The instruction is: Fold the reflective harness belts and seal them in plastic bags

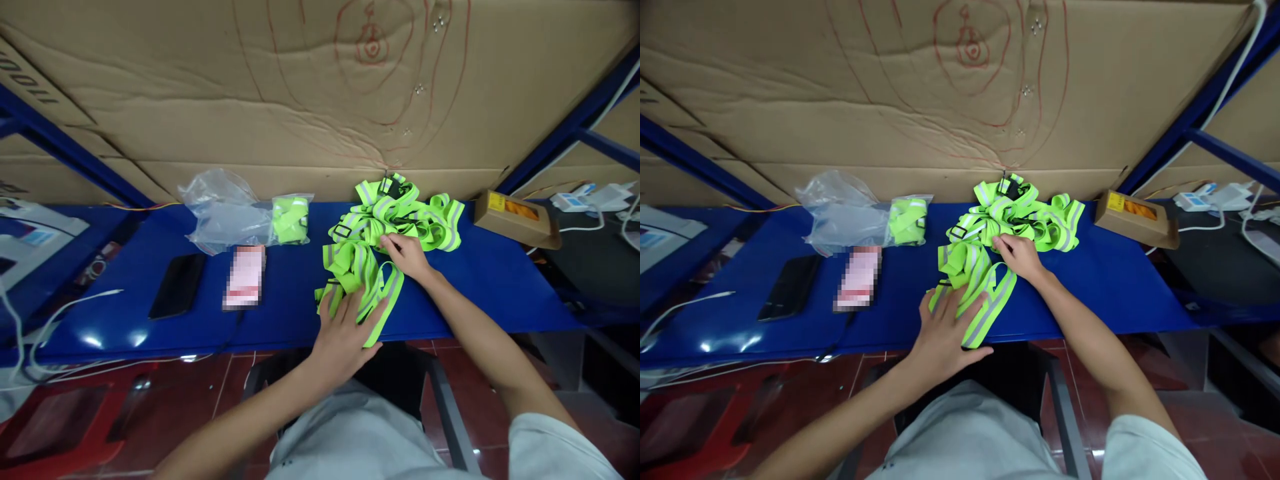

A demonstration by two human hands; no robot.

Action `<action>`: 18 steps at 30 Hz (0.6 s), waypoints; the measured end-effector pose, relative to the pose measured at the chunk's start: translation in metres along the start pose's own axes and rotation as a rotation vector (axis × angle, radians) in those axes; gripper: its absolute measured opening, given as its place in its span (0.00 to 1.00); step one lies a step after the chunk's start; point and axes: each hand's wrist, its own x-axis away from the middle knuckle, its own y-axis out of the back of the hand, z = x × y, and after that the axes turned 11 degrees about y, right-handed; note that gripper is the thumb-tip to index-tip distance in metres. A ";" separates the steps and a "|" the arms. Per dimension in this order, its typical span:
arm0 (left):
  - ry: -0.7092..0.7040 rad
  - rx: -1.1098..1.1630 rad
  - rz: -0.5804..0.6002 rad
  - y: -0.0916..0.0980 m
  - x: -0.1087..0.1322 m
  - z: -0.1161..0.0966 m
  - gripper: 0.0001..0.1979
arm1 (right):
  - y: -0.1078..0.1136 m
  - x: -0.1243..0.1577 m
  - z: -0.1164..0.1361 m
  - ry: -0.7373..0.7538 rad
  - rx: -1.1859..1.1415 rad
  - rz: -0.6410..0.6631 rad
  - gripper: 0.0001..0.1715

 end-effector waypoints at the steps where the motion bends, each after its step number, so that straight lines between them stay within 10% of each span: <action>1: -0.057 -0.036 0.008 -0.001 0.003 -0.005 0.42 | 0.000 0.000 0.000 0.003 -0.003 -0.001 0.34; 10: -0.301 0.037 0.209 -0.009 -0.004 -0.009 0.32 | 0.029 -0.005 0.032 0.159 -0.191 -0.069 0.30; 18: -0.421 0.491 0.282 0.029 -0.058 0.024 0.24 | 0.009 0.005 0.051 0.462 0.043 0.370 0.18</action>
